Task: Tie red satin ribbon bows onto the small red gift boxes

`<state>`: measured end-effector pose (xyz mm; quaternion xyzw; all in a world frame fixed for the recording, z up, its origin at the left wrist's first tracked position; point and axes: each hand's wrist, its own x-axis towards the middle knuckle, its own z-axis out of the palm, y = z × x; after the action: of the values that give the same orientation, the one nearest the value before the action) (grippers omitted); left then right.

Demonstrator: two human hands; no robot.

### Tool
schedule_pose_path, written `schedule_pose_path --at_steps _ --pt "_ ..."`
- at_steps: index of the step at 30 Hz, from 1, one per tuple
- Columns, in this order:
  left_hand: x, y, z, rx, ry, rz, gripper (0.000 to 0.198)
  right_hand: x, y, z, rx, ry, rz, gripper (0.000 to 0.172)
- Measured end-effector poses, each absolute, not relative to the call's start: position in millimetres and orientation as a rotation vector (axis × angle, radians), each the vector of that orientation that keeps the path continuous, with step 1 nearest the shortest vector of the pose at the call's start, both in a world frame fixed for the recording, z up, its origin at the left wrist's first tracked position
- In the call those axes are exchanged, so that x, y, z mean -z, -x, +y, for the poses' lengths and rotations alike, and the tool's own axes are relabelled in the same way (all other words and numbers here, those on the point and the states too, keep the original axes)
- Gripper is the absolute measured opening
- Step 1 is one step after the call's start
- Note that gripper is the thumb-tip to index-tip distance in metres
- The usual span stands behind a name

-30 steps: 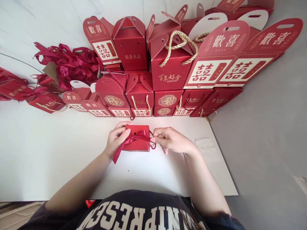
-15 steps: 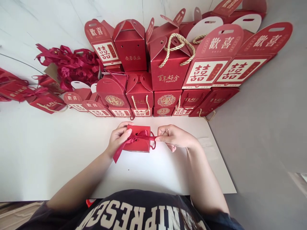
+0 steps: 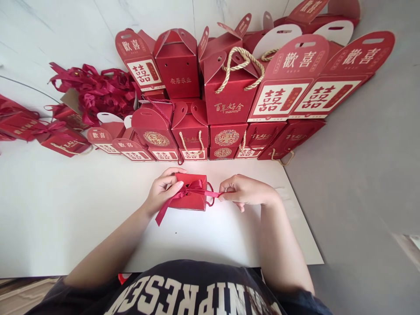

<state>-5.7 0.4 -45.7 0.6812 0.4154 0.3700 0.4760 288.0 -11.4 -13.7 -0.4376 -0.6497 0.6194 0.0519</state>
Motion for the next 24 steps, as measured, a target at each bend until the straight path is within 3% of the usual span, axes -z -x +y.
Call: schedule_pose_path --at_steps 3,8,15,24 --pt "42 11 3 -0.795 -1.623 0.884 0.022 14 -295 -8 -1.777 1.256 -1.96 0.029" --pt "37 12 4 -0.729 -1.57 0.845 0.023 18 -264 -6 -1.194 1.157 -1.799 0.025" --pt "37 11 5 -0.745 -1.615 0.83 0.023 26 -221 -12 -1.356 0.951 -1.764 0.014" --pt "35 12 6 -0.718 -1.631 0.806 0.019 43 -221 -4 -1.627 0.748 -1.61 0.03"
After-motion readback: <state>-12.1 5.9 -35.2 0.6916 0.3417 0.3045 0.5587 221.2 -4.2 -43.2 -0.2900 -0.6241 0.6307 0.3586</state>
